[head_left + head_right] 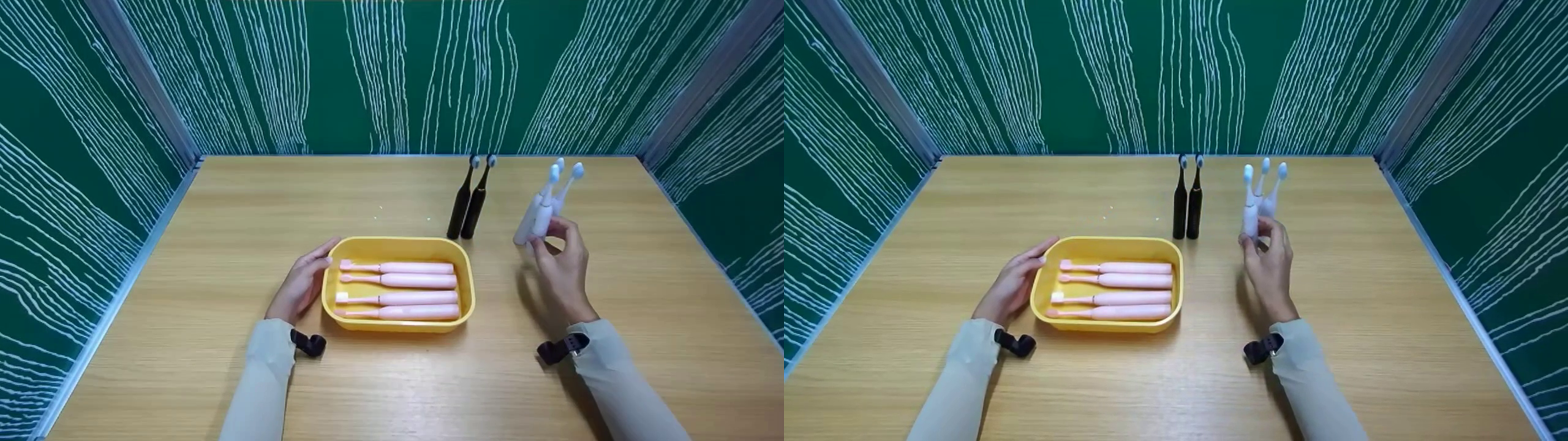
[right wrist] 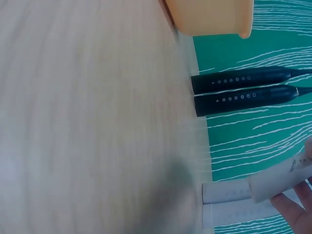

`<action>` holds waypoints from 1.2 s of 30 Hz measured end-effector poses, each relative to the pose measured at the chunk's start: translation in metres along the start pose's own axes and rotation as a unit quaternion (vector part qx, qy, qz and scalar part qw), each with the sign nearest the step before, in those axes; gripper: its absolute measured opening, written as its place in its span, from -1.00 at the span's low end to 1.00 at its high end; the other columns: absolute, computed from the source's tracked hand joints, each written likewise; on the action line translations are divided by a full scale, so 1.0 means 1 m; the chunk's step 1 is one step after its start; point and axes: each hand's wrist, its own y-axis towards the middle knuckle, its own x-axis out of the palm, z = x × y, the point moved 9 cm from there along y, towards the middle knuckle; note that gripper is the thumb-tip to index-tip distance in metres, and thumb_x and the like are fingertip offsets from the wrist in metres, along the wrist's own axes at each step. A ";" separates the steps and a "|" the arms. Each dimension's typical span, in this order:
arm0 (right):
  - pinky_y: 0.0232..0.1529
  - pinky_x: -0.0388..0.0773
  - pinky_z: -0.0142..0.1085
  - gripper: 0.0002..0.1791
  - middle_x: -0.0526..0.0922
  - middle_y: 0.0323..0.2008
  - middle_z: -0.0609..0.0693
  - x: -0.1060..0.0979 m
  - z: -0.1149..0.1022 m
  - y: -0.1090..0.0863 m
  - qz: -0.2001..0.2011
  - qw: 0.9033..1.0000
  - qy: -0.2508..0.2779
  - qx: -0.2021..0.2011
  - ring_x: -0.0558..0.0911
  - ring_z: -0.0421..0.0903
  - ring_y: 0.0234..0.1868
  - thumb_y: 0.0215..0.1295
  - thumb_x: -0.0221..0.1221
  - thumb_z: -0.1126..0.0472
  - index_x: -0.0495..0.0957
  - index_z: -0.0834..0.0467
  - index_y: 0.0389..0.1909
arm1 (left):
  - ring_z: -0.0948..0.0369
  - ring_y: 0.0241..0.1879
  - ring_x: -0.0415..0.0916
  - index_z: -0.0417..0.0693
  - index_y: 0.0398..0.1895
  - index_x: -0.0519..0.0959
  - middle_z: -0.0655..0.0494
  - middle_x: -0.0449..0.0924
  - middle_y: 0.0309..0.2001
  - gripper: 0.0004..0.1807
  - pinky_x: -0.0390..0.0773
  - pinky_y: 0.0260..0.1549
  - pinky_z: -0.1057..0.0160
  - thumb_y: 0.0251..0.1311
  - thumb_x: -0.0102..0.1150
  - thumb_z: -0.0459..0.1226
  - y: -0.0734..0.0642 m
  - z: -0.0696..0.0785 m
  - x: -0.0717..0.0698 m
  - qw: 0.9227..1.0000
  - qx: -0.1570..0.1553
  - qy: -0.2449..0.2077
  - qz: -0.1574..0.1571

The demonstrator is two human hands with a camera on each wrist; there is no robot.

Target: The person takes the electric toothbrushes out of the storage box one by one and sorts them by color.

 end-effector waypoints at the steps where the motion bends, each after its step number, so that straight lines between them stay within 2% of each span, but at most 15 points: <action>1: -0.13 0.57 -0.61 -0.58 0.53 -0.15 -0.11 -0.001 0.001 0.000 0.004 1.000 0.002 0.003 0.53 -0.27 -0.11 0.18 0.23 0.44 0.40 0.38 0.07 | 0.05 0.48 0.01 -0.25 0.46 0.09 -0.08 0.01 0.51 -0.42 0.12 0.44 0.12 0.37 -0.25 -0.43 0.000 0.000 0.000 1.000 -0.003 -0.001 -0.001; 9: -0.12 0.59 -0.56 -0.56 0.48 -0.20 -0.22 -0.011 0.015 0.001 0.038 0.998 0.006 0.059 0.51 -0.27 -0.10 0.18 0.27 0.36 0.38 0.29 0.06 | 0.01 0.46 0.05 -0.26 0.47 0.06 -0.11 0.00 0.51 -0.42 0.17 0.42 0.12 0.37 -0.27 -0.43 -0.001 0.001 0.001 1.000 -0.009 -0.008 -0.004; 16: -0.16 0.57 -0.60 -0.58 0.48 -0.21 -0.23 -0.018 0.025 0.001 0.061 0.995 0.012 0.079 0.52 -0.29 -0.11 0.17 0.27 0.36 0.38 0.24 0.04 | 0.00 0.46 0.04 -0.29 0.46 0.07 -0.13 0.02 0.50 -0.41 0.13 0.43 0.11 0.35 -0.24 -0.43 0.000 0.000 0.000 1.000 -0.002 -0.010 0.003; 21: -0.16 0.54 -0.59 -0.58 0.46 -0.26 -0.23 -0.023 0.026 0.002 0.082 0.991 0.014 0.101 0.51 -0.32 -0.16 0.17 0.25 0.42 0.36 0.32 0.04 | -0.01 0.47 0.03 -0.30 0.46 0.07 -0.14 0.00 0.50 -0.42 0.12 0.44 0.10 0.36 -0.26 -0.44 0.000 0.000 0.000 1.000 0.000 -0.008 0.003; 23: -0.14 0.51 -0.56 -0.56 0.45 -0.27 -0.23 -0.025 0.028 0.002 0.085 0.990 0.014 0.110 0.50 -0.33 -0.17 0.18 0.23 0.42 0.33 0.36 0.05 | 0.00 0.46 0.03 -0.29 0.46 0.07 -0.14 0.00 0.50 -0.42 0.13 0.43 0.11 0.36 -0.26 -0.44 -0.001 0.000 0.000 1.000 -0.001 -0.011 0.004; 33: -0.03 0.44 -0.47 -0.58 0.45 -0.24 -0.25 -0.031 0.048 0.009 0.086 0.988 -0.001 0.129 0.48 -0.35 -0.13 0.21 0.21 0.41 0.36 0.26 0.08 | 0.07 0.49 -0.04 -0.25 0.47 0.06 -0.09 -0.03 0.52 -0.41 0.08 0.45 0.13 0.36 -0.26 -0.43 0.001 -0.002 0.001 1.000 -0.006 -0.007 -0.012; 36: -0.04 0.43 -0.49 -0.60 0.44 -0.23 -0.27 -0.031 0.052 0.009 0.079 0.987 -0.010 0.139 0.47 -0.36 -0.11 0.22 0.22 0.37 0.37 0.20 0.07 | 0.07 0.49 -0.04 -0.26 0.47 0.06 -0.10 -0.04 0.52 -0.41 0.08 0.46 0.12 0.36 -0.26 -0.43 0.001 -0.002 0.001 1.000 -0.003 -0.008 -0.013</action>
